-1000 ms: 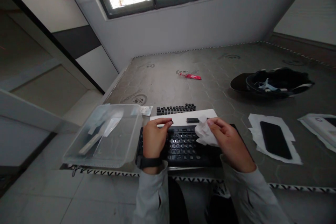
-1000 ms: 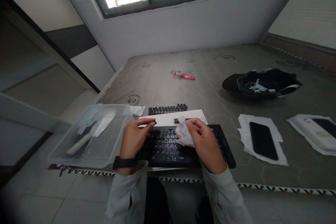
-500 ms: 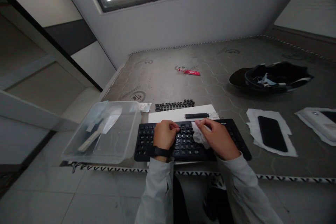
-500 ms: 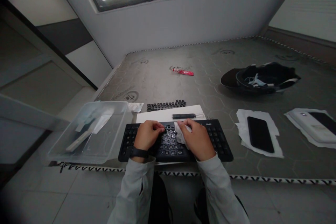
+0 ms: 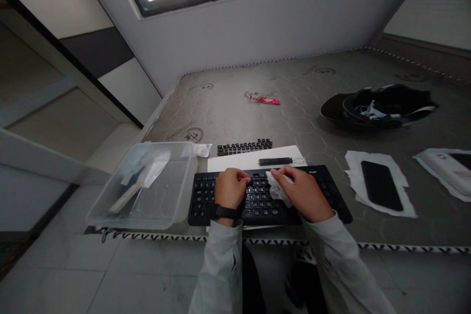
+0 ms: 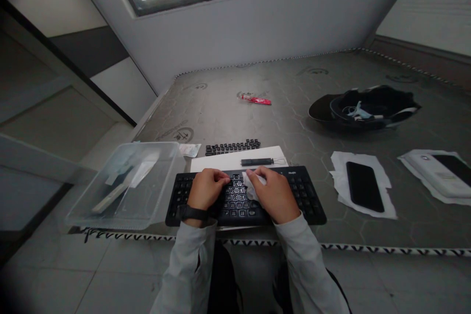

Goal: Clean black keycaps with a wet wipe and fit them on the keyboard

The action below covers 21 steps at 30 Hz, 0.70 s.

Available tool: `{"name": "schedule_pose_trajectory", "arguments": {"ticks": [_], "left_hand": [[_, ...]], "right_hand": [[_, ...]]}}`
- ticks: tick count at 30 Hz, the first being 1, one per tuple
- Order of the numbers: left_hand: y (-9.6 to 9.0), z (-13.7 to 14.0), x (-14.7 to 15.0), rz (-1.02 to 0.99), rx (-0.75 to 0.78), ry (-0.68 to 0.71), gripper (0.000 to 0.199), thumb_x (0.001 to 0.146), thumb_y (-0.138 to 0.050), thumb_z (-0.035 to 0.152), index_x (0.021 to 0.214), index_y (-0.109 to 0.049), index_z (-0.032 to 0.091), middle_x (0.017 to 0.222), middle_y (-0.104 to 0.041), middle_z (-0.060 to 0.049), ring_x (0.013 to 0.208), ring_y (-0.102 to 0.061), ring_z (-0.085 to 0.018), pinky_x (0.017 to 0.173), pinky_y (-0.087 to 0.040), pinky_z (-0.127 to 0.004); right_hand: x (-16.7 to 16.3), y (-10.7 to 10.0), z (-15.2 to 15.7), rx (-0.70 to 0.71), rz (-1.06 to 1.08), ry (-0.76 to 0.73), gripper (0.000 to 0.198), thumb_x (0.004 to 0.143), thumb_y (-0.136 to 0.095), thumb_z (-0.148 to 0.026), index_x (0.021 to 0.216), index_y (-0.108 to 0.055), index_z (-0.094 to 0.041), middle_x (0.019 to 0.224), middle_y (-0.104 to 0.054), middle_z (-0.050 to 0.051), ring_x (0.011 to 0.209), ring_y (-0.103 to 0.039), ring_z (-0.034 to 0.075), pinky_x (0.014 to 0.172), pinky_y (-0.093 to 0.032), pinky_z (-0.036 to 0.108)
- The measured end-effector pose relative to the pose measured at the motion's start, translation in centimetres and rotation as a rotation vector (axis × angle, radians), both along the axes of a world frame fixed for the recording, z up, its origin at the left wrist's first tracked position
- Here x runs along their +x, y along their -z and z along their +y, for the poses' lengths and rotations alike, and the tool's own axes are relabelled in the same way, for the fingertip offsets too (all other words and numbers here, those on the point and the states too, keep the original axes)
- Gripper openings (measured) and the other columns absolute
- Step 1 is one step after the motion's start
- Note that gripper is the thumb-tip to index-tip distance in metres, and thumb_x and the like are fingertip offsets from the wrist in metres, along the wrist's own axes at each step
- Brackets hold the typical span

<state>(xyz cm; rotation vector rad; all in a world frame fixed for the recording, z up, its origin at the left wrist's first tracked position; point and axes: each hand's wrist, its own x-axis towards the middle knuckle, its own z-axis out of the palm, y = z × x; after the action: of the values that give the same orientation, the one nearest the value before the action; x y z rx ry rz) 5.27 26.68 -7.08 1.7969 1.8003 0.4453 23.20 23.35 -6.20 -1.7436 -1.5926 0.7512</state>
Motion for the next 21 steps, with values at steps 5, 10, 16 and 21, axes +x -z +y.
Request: {"name": "schedule_pose_trajectory", "arguments": {"ticks": [5, 10, 16, 21], "left_hand": [[-0.39, -0.13, 0.05, 0.058, -0.033, -0.022, 0.009, 0.077, -0.066, 0.027, 0.081, -0.074, 0.024, 0.081, -0.074, -0.004, 0.080, -0.067, -0.020, 0.066, -0.044, -0.027], [-0.92, -0.25, 0.19, 0.085, -0.048, -0.049, 0.009, 0.076, -0.067, 0.030, 0.081, -0.074, 0.026, 0.083, -0.074, -0.003, 0.082, -0.066, -0.021, 0.066, -0.043, -0.028], [-0.66, -0.36, 0.10, 0.104, -0.036, -0.047, 0.009, 0.076, -0.066, 0.032, 0.081, -0.073, 0.028, 0.084, -0.074, -0.002, 0.082, -0.065, -0.020, 0.067, -0.043, -0.028], [-0.40, -0.39, 0.15, 0.153, -0.029, -0.050, 0.011, 0.076, -0.067, 0.034, 0.082, -0.074, 0.029, 0.085, -0.074, -0.003, 0.082, -0.065, -0.020, 0.067, -0.043, -0.028]], "right_hand": [[-0.14, 0.06, -0.01, 0.001, -0.024, -0.009, 0.036, 0.085, -0.046, -0.049, 0.065, -0.059, -0.023, 0.064, -0.066, 0.001, 0.066, -0.062, 0.021, 0.064, -0.038, 0.031], [-0.17, 0.13, 0.11, -0.004, -0.030, -0.010, 0.035, 0.085, -0.046, -0.049, 0.064, -0.060, -0.023, 0.064, -0.067, 0.002, 0.067, -0.063, 0.022, 0.064, -0.038, 0.031], [-0.12, 0.42, 0.17, -0.016, -0.046, -0.015, 0.035, 0.085, -0.046, -0.049, 0.066, -0.060, -0.024, 0.066, -0.067, 0.002, 0.068, -0.063, 0.022, 0.065, -0.039, 0.031], [-0.22, 0.39, 0.20, -0.019, -0.064, -0.010, 0.034, 0.084, -0.046, -0.048, 0.067, -0.061, -0.023, 0.069, -0.070, 0.003, 0.071, -0.065, 0.024, 0.066, -0.039, 0.032]]}}
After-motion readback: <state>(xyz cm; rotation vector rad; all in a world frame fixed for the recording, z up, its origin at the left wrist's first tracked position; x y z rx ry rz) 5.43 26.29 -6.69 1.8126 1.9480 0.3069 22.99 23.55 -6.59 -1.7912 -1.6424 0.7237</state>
